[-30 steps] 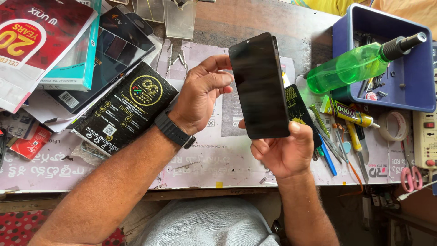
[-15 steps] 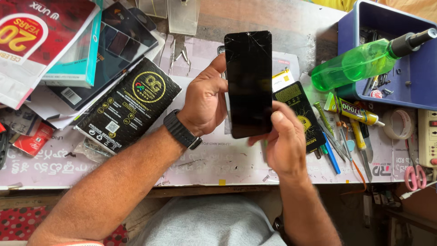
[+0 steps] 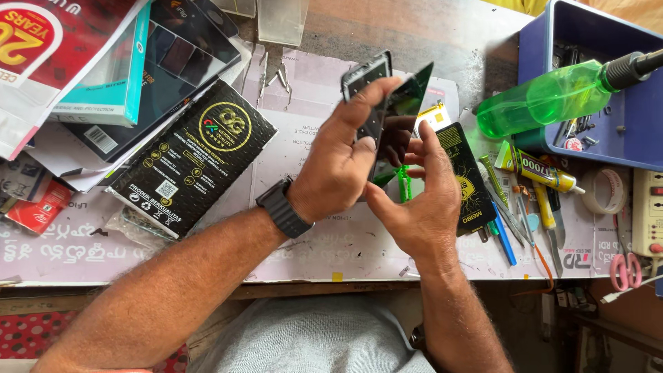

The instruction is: The person disassembles a mobile phone using a plastic pry tool and a screwdriver, removing the internal components from the frame.

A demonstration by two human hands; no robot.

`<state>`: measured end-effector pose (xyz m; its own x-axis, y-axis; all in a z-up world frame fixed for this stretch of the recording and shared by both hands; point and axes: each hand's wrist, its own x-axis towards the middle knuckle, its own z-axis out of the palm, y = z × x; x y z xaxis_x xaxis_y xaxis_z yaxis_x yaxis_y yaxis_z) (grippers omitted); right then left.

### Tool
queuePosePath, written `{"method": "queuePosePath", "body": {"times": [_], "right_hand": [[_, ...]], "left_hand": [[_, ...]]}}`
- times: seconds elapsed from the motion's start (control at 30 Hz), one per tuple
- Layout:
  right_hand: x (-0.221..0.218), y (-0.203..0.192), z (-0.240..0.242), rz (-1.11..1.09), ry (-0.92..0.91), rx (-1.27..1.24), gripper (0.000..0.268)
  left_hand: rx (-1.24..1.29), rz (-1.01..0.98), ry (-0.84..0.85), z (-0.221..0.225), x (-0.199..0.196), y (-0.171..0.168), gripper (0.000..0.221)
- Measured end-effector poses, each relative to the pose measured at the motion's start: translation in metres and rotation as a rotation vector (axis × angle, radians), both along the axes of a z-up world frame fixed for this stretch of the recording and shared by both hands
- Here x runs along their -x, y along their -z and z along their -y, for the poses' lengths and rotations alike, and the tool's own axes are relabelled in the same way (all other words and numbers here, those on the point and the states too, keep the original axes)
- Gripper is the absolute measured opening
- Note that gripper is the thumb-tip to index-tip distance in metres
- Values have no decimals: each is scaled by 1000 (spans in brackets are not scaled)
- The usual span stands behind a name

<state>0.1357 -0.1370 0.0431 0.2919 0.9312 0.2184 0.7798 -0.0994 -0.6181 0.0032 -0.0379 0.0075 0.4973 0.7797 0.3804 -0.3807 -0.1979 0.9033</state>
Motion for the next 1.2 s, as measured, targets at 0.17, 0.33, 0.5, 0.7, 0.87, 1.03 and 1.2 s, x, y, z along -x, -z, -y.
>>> {"method": "queuePosePath", "body": {"times": [0.17, 0.33, 0.5, 0.7, 0.87, 1.03, 1.2], "right_hand": [[-9, 6, 9, -288, 36, 40, 100], [-18, 16, 23, -676, -71, -148, 92], [-17, 18, 28, -663, -121, -205, 88], [-15, 20, 27, -654, -131, -249, 87], [-15, 20, 28, -633, -122, -262, 86], [-16, 24, 31, -565, -100, -281, 85], [-19, 28, 31, -709, -128, -337, 85]], "left_hand": [[-148, -137, -22, 4, 3, 1, 78], [-284, -56, 6, 5, 2, 2, 90], [-317, 14, -17, 4, 3, -1, 93], [-307, -41, -79, 4, 7, -3, 101], [-310, -38, -131, 1, 7, -3, 98], [-257, -52, -166, 6, 8, 1, 87], [-196, -38, -175, 5, 6, 5, 77]]}}
